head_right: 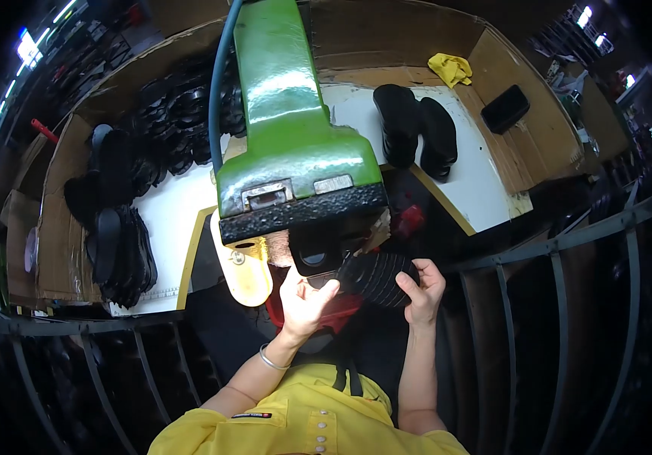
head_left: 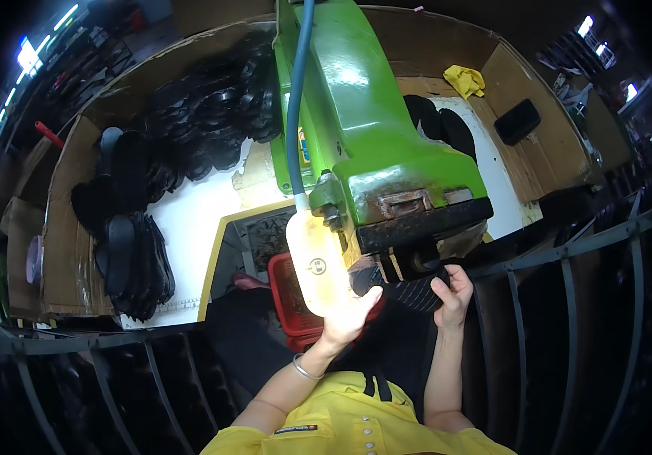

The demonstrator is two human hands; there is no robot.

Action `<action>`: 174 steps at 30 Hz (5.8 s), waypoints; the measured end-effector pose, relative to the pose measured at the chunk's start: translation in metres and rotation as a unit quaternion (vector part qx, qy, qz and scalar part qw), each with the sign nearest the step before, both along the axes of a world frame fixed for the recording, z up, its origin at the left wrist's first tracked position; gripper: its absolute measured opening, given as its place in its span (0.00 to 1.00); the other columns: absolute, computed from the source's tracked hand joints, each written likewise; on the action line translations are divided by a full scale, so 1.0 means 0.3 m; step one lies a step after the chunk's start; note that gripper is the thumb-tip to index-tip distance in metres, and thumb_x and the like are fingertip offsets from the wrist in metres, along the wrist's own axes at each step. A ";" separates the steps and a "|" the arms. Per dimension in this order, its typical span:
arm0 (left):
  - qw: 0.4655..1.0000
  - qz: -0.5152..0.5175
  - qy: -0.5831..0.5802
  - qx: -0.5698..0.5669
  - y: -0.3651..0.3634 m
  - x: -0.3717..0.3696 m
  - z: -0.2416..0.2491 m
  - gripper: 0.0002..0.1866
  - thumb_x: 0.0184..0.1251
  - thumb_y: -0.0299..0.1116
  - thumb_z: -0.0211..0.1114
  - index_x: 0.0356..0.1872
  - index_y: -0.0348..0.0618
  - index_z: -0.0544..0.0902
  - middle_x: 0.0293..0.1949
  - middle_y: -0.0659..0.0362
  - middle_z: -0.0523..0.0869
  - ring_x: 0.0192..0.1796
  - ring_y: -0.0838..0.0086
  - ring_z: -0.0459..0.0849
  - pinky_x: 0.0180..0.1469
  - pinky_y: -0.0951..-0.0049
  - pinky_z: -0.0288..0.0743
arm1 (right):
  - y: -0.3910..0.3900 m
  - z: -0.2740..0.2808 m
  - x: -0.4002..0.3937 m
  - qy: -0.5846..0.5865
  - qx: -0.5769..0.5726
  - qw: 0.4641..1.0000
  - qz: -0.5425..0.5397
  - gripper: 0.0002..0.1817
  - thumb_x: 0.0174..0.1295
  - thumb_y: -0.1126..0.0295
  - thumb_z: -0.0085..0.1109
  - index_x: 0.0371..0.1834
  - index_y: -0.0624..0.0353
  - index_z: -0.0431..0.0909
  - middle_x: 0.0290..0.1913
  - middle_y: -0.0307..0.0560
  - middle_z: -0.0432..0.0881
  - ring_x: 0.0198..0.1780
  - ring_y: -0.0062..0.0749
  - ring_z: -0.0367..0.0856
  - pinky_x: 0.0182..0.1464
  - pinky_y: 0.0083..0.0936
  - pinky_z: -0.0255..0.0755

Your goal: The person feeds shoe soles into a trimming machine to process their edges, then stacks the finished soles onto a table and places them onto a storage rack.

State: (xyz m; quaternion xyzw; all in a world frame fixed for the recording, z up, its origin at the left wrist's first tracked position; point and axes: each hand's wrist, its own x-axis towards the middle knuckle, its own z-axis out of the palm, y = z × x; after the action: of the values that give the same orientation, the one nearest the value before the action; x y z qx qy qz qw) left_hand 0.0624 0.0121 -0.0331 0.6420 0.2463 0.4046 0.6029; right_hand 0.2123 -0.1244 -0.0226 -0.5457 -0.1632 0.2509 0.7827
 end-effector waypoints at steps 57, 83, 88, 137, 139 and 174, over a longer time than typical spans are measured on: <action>0.620 0.415 0.544 0.384 0.548 -0.844 0.194 0.24 0.57 0.34 0.67 0.56 0.42 0.78 0.64 0.44 0.69 0.65 0.50 0.67 0.65 0.57 0.62 | 0.292 -0.323 0.120 -0.372 -0.211 0.879 -0.210 0.12 0.56 0.78 0.60 0.45 0.62 0.77 0.48 0.49 0.75 0.49 0.37 0.75 0.47 0.25 0.71; 0.845 0.312 0.380 0.210 0.623 -0.968 0.311 0.08 0.50 0.19 0.69 0.33 0.35 0.86 0.29 0.55 0.83 0.32 0.68 0.79 0.36 0.72 0.72 | 0.151 -0.542 -0.279 -0.123 -0.277 0.941 0.151 0.07 0.58 0.80 0.60 0.40 0.64 0.79 0.35 0.41 0.80 0.32 0.20 0.78 0.38 0.18 0.73; 0.800 0.349 0.282 0.399 0.524 -0.878 0.438 0.07 0.51 0.19 0.68 0.32 0.36 0.85 0.32 0.58 0.85 0.38 0.68 0.78 0.42 0.72 0.70 | 0.149 -0.510 -0.279 -0.049 -0.240 0.952 0.182 0.07 0.59 0.79 0.60 0.40 0.64 0.79 0.33 0.39 0.81 0.33 0.18 0.78 0.40 0.17 0.73; 0.984 -0.077 0.037 0.157 0.156 -0.095 0.094 0.12 0.53 0.22 0.71 0.40 0.34 0.81 0.33 0.56 0.86 0.30 0.78 0.82 0.36 0.76 0.77 | 0.230 -0.054 -0.250 -0.031 0.022 0.991 0.127 0.26 0.53 0.85 0.62 0.57 0.67 0.68 0.51 0.46 0.78 0.50 0.27 0.77 0.55 0.25 0.71; 0.986 -0.101 0.058 0.119 0.125 -0.095 0.028 0.16 0.56 0.20 0.70 0.46 0.37 0.79 0.37 0.58 0.84 0.32 0.77 0.82 0.39 0.76 0.78 | 0.161 -0.175 -0.271 0.009 -0.034 0.977 0.208 0.23 0.51 0.84 0.63 0.53 0.67 0.73 0.48 0.46 0.80 0.48 0.26 0.79 0.55 0.24 0.71; 0.970 -0.173 0.122 -0.120 0.259 -0.403 0.023 0.10 0.51 0.22 0.73 0.34 0.33 0.82 0.32 0.57 0.85 0.36 0.78 0.84 0.43 0.77 0.78 | 0.322 0.147 -0.215 -0.097 0.028 0.984 0.146 0.35 0.43 0.85 0.72 0.57 0.68 0.67 0.50 0.48 0.79 0.48 0.27 0.80 0.51 0.24 0.77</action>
State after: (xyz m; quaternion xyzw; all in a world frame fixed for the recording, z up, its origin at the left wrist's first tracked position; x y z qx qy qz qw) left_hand -0.0587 0.0898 -0.0263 0.6422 0.2505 0.1800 0.7018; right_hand 0.1479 -0.0279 0.0215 -0.5158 -0.3235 0.3041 0.7327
